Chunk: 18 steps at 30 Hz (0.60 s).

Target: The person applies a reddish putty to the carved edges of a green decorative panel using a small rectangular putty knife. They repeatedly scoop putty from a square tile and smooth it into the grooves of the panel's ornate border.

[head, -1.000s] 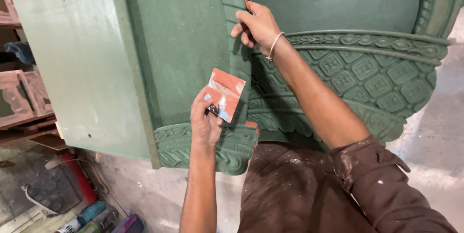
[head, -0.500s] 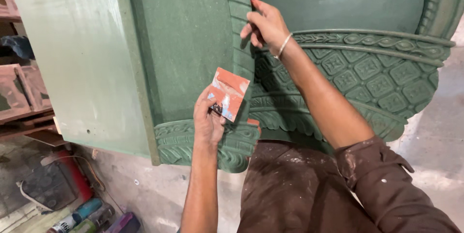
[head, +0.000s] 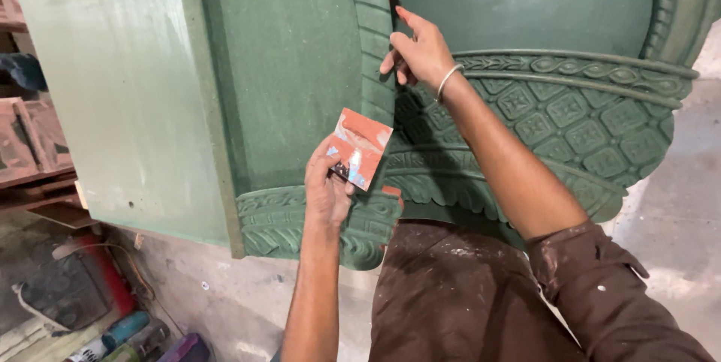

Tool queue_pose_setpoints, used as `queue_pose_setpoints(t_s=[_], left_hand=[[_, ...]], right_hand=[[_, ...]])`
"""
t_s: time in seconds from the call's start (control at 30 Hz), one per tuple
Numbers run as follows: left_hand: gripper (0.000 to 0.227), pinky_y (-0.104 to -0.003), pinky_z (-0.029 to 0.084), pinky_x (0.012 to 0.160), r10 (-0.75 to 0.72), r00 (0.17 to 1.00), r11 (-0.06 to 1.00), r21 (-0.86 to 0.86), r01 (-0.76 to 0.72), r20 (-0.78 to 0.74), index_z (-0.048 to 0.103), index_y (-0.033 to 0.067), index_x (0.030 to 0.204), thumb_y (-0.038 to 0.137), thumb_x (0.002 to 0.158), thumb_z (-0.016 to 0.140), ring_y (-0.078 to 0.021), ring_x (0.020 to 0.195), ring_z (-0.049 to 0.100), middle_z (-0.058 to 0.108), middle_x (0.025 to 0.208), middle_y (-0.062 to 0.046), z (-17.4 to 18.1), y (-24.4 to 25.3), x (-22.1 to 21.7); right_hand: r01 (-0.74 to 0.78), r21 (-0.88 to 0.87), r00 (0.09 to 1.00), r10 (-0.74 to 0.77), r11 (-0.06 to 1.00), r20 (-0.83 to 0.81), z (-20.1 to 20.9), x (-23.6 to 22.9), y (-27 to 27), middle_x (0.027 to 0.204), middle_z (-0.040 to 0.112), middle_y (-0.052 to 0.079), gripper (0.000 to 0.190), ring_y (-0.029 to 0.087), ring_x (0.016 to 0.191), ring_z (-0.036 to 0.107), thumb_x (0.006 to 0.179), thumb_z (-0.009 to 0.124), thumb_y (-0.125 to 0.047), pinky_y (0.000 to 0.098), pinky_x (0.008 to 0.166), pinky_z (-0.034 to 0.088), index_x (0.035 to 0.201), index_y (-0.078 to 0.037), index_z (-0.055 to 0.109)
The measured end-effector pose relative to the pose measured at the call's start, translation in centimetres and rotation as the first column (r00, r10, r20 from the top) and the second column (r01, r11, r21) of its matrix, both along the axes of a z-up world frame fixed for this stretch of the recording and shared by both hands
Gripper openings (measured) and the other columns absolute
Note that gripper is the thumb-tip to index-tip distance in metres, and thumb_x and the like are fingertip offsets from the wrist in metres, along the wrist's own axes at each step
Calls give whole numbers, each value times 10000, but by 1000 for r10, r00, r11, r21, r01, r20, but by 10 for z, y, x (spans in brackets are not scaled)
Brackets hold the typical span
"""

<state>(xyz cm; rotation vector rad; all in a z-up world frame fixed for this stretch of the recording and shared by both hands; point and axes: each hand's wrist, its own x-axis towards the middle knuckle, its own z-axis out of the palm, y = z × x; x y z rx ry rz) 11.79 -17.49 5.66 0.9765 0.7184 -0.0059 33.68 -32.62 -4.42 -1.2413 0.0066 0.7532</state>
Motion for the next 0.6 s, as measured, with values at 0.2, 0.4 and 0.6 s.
queue_pose_setpoints(t_s=[0.2, 0.4, 0.6], left_hand=[[511, -236, 429, 418, 6, 1000, 1000, 15, -6, 8, 556, -77, 1379, 152, 923, 521, -102, 631, 624, 700, 942, -85, 2, 1, -2], [504, -231, 421, 409, 19, 1000, 1000, -6, -19, -3, 562, -85, 1348, 155, 907, 520, -102, 610, 608, 700, 938, -89, 0, 4, -6], [496, -260, 547, 623, -148, 975, 919, -340, 197, 166, 557, -144, 1364, 102, 934, 551, -152, 735, 671, 712, 1063, -165, -14, 11, -8]], right_hand=[[21, 116, 994, -9, 993, -110, 21, 27, 23, 783, 768, 137, 574, 141, 441, 574, 1043, 515, -195, 289, 374, 406, 1508, 122, 399], [-23, -102, 952, 53, 995, 301, 61, 16, 11, 775, 764, 149, 638, 173, 459, 606, 989, 515, -167, 310, 475, 532, 1582, -96, 289], [-84, -653, 128, 658, 753, 742, 98, -59, -70, 929, 709, 32, 806, 280, 649, 662, 823, 665, -89, 417, 523, 524, 1557, -343, 451]])
